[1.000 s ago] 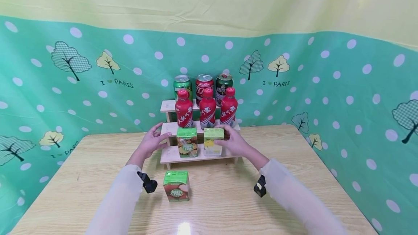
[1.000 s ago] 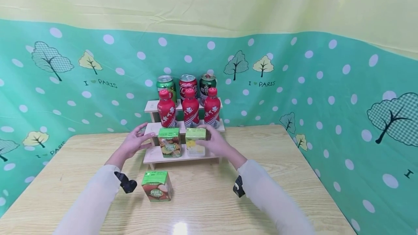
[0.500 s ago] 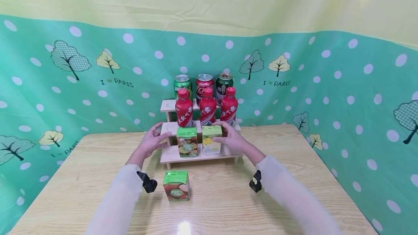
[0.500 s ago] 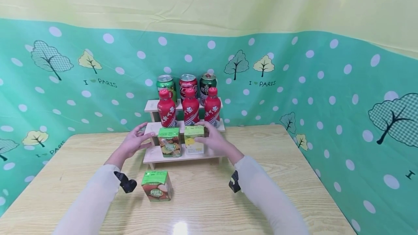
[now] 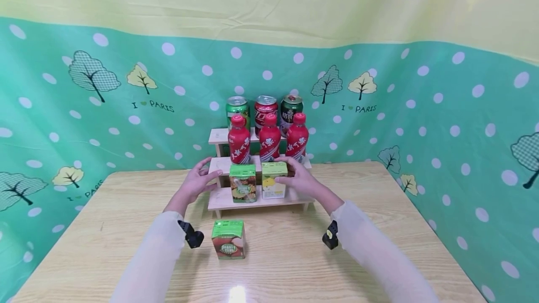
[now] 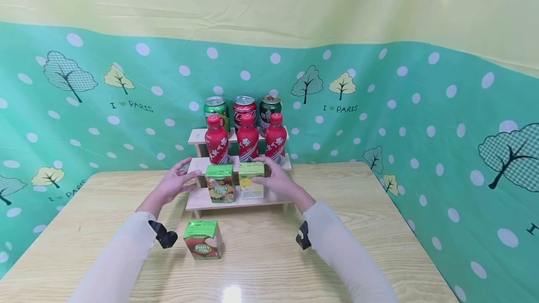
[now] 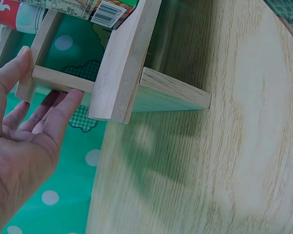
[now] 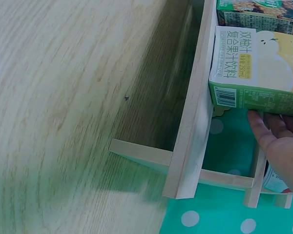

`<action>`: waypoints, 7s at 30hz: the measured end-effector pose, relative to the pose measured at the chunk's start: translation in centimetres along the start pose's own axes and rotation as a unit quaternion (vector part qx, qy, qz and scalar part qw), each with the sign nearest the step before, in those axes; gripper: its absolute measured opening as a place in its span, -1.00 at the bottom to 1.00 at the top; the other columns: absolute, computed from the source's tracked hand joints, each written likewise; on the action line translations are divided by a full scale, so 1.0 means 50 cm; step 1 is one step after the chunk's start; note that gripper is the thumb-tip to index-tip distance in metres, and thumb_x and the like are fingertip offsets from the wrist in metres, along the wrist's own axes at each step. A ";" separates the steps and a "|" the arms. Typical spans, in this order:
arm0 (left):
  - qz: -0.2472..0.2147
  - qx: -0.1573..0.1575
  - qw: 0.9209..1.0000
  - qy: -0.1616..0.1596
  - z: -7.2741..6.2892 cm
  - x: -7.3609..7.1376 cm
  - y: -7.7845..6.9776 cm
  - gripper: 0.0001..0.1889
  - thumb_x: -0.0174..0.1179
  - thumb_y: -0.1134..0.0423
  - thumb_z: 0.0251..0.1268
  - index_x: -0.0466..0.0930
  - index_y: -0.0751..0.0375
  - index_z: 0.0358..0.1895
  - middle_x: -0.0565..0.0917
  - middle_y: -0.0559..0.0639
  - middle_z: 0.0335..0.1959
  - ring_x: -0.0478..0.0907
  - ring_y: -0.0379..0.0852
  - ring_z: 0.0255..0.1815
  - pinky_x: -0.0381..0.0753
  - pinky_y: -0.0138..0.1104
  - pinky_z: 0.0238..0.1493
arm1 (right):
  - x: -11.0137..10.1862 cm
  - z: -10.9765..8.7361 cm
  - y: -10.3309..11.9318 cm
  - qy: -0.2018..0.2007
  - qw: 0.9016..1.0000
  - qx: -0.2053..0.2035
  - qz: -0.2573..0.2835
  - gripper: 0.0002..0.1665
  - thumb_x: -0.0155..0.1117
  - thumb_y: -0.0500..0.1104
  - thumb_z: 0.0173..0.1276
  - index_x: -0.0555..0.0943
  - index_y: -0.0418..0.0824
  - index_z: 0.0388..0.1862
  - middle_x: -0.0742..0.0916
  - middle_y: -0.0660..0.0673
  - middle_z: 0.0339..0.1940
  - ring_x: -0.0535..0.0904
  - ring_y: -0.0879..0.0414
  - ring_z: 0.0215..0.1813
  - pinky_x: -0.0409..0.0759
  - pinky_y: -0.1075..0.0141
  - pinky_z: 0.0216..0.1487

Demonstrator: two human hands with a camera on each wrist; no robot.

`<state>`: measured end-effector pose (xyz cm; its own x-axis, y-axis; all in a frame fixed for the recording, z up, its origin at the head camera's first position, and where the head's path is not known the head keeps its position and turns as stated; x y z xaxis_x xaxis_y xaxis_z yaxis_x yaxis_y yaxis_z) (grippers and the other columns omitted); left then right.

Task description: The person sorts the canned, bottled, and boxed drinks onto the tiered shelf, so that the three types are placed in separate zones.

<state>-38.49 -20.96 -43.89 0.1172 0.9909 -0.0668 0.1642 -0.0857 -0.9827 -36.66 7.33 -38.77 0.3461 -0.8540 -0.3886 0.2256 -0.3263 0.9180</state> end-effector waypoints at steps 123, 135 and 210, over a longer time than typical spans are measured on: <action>0.010 -0.008 1.000 0.000 0.001 0.000 0.000 -0.13 0.15 0.13 0.31 -0.28 0.01 0.51 -0.15 0.38 0.49 0.12 0.31 0.42 0.40 0.00 0.29 | 0.299 -0.129 0.005 0.106 0.990 0.009 0.088 -0.46 0.44 -0.16 0.10 0.45 -0.03 0.06 0.67 0.04 -0.08 0.56 0.28 -0.07 0.57 0.47 -0.03; 0.007 -0.006 1.000 0.002 0.001 -0.002 0.000 -0.14 0.13 0.15 0.33 -0.28 0.02 0.51 -0.09 0.38 0.48 0.16 0.31 0.40 0.42 -0.01 0.28 | 0.244 -0.142 0.031 0.091 0.994 -0.009 0.067 -0.43 0.44 -0.16 0.11 0.45 -0.06 0.10 0.64 0.00 -0.01 0.55 0.22 0.02 0.58 0.37 0.03; 0.004 -0.006 1.000 -0.002 0.003 0.001 0.004 -0.13 0.17 0.14 0.30 -0.24 0.01 0.51 -0.03 0.40 0.46 0.21 0.30 0.38 0.47 -0.03 0.25 | -0.122 -0.138 -0.007 -0.079 0.997 -0.020 -0.006 -0.35 0.39 -0.27 0.13 0.39 -0.27 0.21 0.59 -0.30 0.05 0.56 0.04 -0.03 0.64 0.34 -0.05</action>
<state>-38.61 -20.92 -44.14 0.1148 0.9906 -0.0746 0.1757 -0.0942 -0.9799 -32.59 15.44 -37.27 0.1959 -0.9043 -0.3792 0.2656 -0.3233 0.9083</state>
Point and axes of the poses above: each hand's wrist, its own z-axis towards the middle knuckle, its own x-axis out of the palm, y = z × x, the point moved 8 cm from there along z, towards the middle knuckle
